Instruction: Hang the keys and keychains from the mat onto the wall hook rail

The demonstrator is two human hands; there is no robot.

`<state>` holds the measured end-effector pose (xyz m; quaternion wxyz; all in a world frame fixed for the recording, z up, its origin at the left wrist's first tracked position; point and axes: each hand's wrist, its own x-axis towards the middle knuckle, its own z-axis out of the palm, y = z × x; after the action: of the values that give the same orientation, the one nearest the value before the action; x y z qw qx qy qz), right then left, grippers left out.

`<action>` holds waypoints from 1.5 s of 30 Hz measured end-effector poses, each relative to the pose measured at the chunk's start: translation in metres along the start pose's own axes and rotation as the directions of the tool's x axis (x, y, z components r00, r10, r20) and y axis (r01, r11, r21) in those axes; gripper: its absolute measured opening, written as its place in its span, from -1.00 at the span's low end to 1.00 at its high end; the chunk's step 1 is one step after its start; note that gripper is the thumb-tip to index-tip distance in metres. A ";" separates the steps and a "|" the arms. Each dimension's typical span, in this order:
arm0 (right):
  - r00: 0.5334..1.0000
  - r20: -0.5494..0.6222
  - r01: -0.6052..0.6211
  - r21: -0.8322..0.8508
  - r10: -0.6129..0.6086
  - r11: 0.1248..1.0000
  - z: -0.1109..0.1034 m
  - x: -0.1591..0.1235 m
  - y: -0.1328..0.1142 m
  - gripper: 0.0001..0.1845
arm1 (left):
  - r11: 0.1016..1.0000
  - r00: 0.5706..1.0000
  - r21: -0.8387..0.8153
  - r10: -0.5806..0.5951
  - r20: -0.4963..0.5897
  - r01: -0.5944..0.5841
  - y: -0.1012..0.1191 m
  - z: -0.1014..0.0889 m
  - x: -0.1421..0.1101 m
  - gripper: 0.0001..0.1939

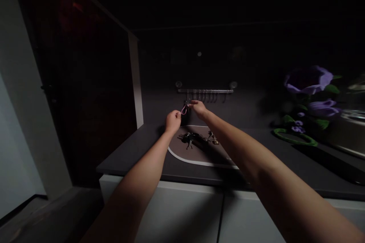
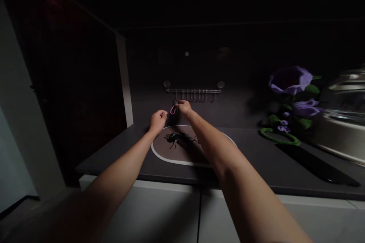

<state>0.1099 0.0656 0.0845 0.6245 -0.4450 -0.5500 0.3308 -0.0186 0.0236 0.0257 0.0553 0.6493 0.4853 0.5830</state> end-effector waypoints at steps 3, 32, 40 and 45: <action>1.000 -0.021 -0.003 -0.032 0.003 0.999 -0.005 -0.007 -0.002 -0.72 | 0.996 0.995 -0.091 0.011 0.101 -0.002 0.002 0.000 -0.002 -0.78; 0.947 0.157 0.322 -0.514 -0.282 0.795 -0.068 -0.093 0.050 -0.74 | 0.952 0.709 -0.013 0.237 0.665 -0.306 0.007 0.000 -0.021 -0.88; 0.954 0.151 0.301 -0.527 -0.261 0.795 -0.066 -0.089 0.055 -0.76 | 0.891 0.670 0.084 0.271 0.691 -0.446 0.011 0.003 -0.024 -0.86; 0.957 0.156 0.289 -0.539 -0.243 0.791 -0.065 -0.089 0.056 -0.76 | 0.857 0.683 0.117 0.310 0.661 -0.502 0.007 0.007 -0.025 -0.84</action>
<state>0.1627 -0.0055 -0.0023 0.4861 -0.5122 -0.7033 0.0823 -0.0048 0.0059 0.0107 -0.0158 0.8967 0.3607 0.2561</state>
